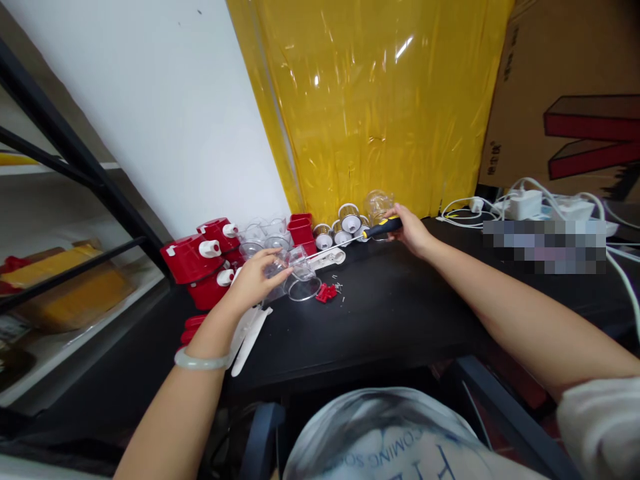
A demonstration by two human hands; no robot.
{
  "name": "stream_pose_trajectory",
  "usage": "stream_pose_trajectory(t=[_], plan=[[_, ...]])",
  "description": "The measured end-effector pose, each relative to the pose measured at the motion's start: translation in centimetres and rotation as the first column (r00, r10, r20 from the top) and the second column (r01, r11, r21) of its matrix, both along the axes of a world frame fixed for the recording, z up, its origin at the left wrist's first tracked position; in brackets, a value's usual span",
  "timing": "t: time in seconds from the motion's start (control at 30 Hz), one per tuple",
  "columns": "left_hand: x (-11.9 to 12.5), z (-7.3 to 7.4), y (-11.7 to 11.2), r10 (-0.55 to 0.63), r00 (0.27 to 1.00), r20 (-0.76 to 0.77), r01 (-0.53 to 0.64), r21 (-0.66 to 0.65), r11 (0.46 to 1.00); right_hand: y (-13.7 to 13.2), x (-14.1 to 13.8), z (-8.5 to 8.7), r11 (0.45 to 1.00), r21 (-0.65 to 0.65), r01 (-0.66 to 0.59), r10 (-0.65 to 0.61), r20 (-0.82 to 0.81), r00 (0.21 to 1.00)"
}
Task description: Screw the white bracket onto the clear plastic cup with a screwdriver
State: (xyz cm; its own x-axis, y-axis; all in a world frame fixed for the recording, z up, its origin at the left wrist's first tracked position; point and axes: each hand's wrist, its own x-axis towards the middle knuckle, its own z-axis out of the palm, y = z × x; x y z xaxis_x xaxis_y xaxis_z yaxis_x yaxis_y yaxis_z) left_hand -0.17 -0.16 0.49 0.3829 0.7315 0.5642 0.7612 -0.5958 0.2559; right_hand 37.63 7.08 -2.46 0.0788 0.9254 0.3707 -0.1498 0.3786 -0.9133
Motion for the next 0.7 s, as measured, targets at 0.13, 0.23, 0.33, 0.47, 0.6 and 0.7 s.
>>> stream_pose_trajectory(t=[0.13, 0.23, 0.33, 0.47, 0.6, 0.7], plan=[[-0.07, -0.01, 0.09, 0.001, 1.0, 0.006, -0.001, -0.001, 1.0, 0.33, 0.06, -0.12, 0.998, 0.032, 0.048, -0.051, 0.09, 0.995], [-0.13, -0.01, 0.09, 0.001, 1.0, -0.003, -0.001, -0.013, 1.0, 0.06, 0.08, -0.04, 1.0, 0.008, -0.023, 0.023, -0.003, 1.0], [-0.15, 0.01, 0.05, 0.007, 1.0, -0.013, -0.008, -0.029, 1.0, -0.32, 0.12, 0.04, 0.99, 0.021, -0.137, 0.139, -0.092, 0.986], [-0.13, 0.01, 0.04, 0.005, 1.0, -0.014, -0.006, -0.042, 0.999, -0.28, 0.06, 0.07, 0.995, 0.0, -0.103, 0.103, -0.093, 0.99], [-0.23, -0.08, 0.16, -0.003, 1.0, -0.02, 0.002, -0.041, 0.999, 0.27, 0.09, -0.05, 0.999, -0.009, 0.051, -0.05, 0.05, 0.997], [-0.31, -0.13, 0.22, -0.004, 1.0, -0.013, 0.004, -0.045, 0.999, 0.53, 0.3, -0.24, 0.997, 0.031, 0.077, -0.081, 0.192, 0.978]])
